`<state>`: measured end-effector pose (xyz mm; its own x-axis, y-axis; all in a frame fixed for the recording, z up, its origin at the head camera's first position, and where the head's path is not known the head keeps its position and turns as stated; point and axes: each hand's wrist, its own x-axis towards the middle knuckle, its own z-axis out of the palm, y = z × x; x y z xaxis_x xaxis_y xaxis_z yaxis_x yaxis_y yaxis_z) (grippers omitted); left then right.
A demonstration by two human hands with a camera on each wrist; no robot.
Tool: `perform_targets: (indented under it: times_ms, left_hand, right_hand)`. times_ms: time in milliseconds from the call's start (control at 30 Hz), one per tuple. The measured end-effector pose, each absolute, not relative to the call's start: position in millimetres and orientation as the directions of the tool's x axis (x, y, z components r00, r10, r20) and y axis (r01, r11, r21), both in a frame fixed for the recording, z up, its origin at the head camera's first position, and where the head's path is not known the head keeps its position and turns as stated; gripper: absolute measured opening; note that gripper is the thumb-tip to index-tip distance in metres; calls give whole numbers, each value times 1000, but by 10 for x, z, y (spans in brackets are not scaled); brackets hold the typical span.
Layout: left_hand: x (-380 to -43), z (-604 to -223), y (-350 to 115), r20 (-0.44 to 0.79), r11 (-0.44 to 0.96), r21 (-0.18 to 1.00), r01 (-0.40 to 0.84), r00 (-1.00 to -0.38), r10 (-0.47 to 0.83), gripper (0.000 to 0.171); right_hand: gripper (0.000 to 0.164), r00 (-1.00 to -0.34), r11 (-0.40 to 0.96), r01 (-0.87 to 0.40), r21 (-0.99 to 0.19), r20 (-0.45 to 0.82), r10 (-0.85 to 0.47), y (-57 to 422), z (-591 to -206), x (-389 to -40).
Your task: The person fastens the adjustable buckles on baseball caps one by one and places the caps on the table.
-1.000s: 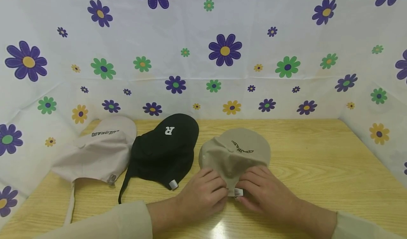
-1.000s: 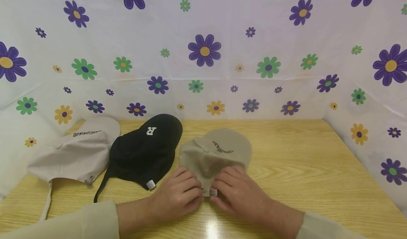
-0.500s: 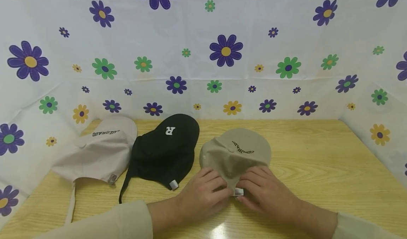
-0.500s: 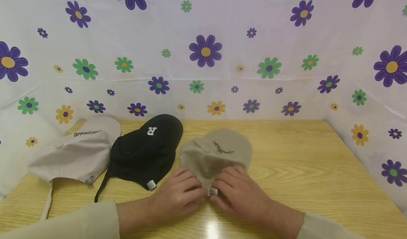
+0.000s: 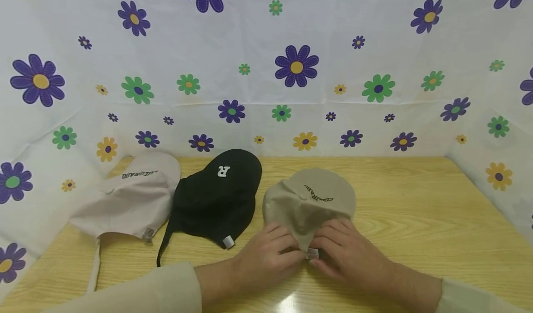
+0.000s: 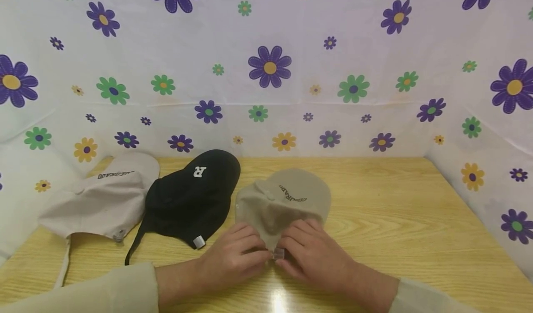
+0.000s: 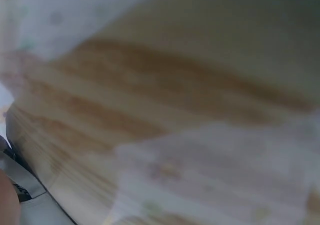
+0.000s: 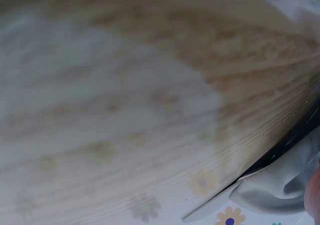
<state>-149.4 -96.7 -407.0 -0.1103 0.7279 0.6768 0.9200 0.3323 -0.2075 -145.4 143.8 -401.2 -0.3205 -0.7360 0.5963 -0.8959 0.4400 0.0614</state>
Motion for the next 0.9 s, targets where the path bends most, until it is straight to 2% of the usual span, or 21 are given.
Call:
perform_targets:
  times_ms: [167,433,767,900]
  left_hand:
    - [-1488,-4071,-946,678,305,-198,932,-95,729,10]
    - [-1475,-4070,-937,677,314,-184,932,-112,727,6]
    - [-1459,-4076,-908,662,345,-241,907,-107,742,4]
    - [-1455,-4071,-916,658,360,-260,896,-108,745,12]
  right_hand:
    - [23,-306,415,-909,46,603,-736,1431,-4023,-1449]
    - [19,-303,407,-912,40,603,-738,1420,-4028,-1447]
    - [18,-320,435,-898,62,585,-745,1427,-4011,-1427]
    - [17,-329,453,-889,74,586,-741,1428,-4000,-1422]
